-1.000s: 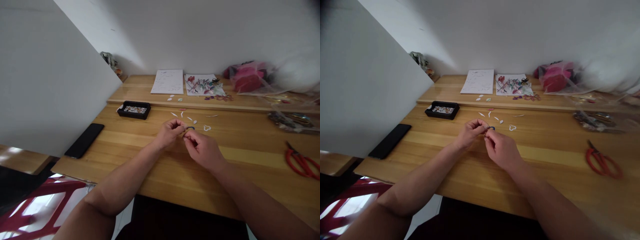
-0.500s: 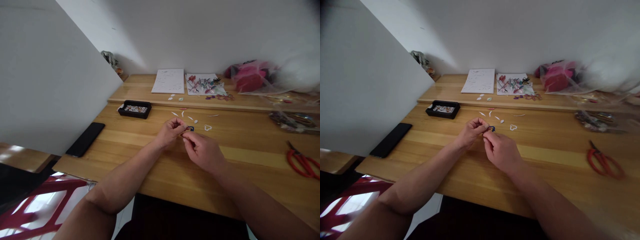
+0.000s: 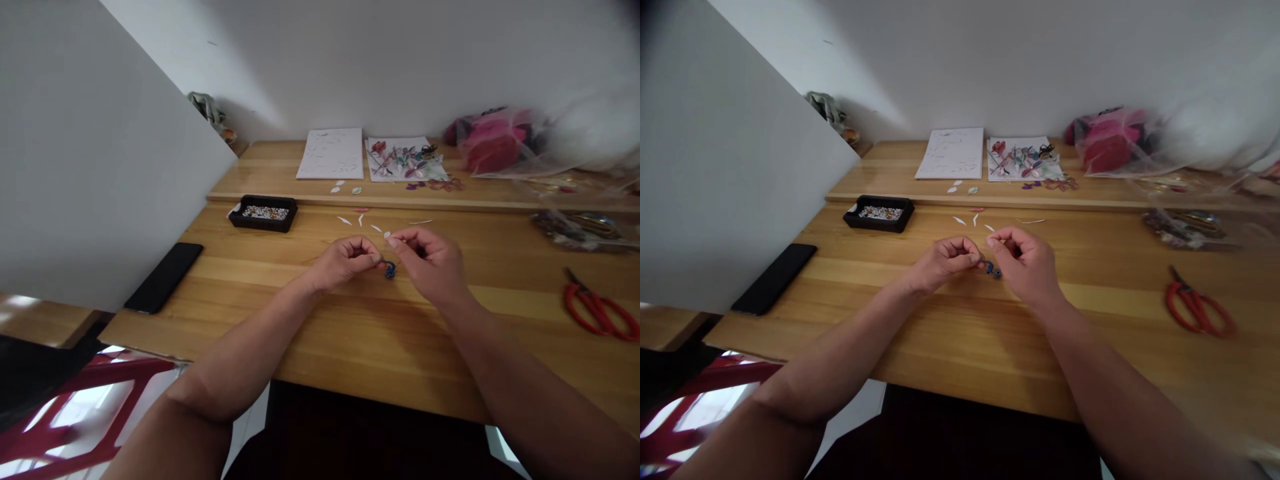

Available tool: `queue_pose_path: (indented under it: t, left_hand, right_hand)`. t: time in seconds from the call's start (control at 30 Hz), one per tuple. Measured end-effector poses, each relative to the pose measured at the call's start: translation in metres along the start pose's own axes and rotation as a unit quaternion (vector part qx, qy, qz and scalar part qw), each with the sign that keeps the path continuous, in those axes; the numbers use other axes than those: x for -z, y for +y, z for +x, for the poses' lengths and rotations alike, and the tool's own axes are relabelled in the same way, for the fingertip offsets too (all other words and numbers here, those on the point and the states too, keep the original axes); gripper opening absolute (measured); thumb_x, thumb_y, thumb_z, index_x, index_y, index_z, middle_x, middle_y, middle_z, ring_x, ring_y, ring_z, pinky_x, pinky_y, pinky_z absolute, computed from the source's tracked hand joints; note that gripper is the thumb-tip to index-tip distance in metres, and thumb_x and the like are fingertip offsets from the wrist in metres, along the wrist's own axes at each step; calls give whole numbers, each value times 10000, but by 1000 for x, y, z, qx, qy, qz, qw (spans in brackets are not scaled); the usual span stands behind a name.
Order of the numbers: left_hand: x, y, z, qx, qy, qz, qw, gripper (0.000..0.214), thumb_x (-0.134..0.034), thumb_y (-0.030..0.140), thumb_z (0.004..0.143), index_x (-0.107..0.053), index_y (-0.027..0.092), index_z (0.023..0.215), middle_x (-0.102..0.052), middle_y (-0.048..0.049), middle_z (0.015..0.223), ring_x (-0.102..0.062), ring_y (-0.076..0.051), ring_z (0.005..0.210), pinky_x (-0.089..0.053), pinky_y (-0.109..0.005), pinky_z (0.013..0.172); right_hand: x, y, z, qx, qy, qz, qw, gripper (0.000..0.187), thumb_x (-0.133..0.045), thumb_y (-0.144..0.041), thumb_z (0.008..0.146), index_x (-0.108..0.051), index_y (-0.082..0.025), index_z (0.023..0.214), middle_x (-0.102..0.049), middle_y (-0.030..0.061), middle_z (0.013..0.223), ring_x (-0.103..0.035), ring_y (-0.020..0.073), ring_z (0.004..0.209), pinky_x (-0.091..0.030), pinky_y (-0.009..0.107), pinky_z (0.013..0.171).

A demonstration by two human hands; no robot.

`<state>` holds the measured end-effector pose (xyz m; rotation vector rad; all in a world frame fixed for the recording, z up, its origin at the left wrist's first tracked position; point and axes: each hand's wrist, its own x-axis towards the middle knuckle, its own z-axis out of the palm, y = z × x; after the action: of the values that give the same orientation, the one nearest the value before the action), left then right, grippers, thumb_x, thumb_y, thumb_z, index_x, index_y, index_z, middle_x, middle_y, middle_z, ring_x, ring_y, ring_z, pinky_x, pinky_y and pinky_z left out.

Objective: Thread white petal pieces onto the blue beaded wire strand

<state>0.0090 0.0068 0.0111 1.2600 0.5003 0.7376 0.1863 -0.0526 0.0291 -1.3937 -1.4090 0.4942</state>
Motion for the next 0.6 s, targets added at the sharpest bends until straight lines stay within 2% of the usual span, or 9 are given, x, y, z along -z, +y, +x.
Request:
queue_pose_path:
  t: [0.13,0.27,0.33,0.43,0.53,0.6]
  left_hand:
    - [-1,0,-1,1,21,-19,1000,317,-829,410,769,-652,151,818,-643,6,786,-581,-96,739,-450,-275,769]
    - [0,0,0,-9,71,-37,997,293,-818,406,763,-657,166,815,-629,15,834,-549,-89,774,-430,-253,753]
    - [1,1,2,-19,98,-40,994,291,-804,415,767,-647,175,819,-638,13,858,-561,-97,804,-429,-253,763]
    - [3,1,4,-35,135,-30,990,292,-780,425,780,-628,182,829,-670,0,882,-585,-109,830,-427,-258,767]
    - [4,1,6,-54,160,-5,986,279,-765,410,788,-615,178,829,-687,-13,861,-587,-111,793,-434,-275,772]
    - [4,0,7,-71,164,10,984,258,-761,381,790,-610,174,820,-685,-16,834,-597,-118,786,-449,-295,807]
  right_hand:
    - [-6,10,7,-88,-19,109,990,186,-766,-403,799,-722,-222,811,-580,-21,640,-438,108,555,-326,273,521]
    - [-14,9,4,-210,-66,218,951,242,-805,-384,686,-658,-217,783,-520,-61,560,-336,71,445,-225,250,429]
    - [-18,6,-1,-239,-96,232,938,251,-802,-366,666,-614,-221,746,-495,-75,518,-305,63,414,-187,245,409]
    - [-21,4,-7,-221,-141,210,942,240,-768,-389,725,-601,-217,716,-517,-60,512,-329,67,413,-217,247,415]
    - [-20,1,-12,-145,-166,134,966,198,-722,-372,811,-648,-204,737,-569,-30,565,-418,89,479,-296,257,469]
    - [-17,-4,-14,-86,-161,83,980,168,-705,-335,840,-667,-201,747,-582,-21,605,-451,100,533,-323,263,507]
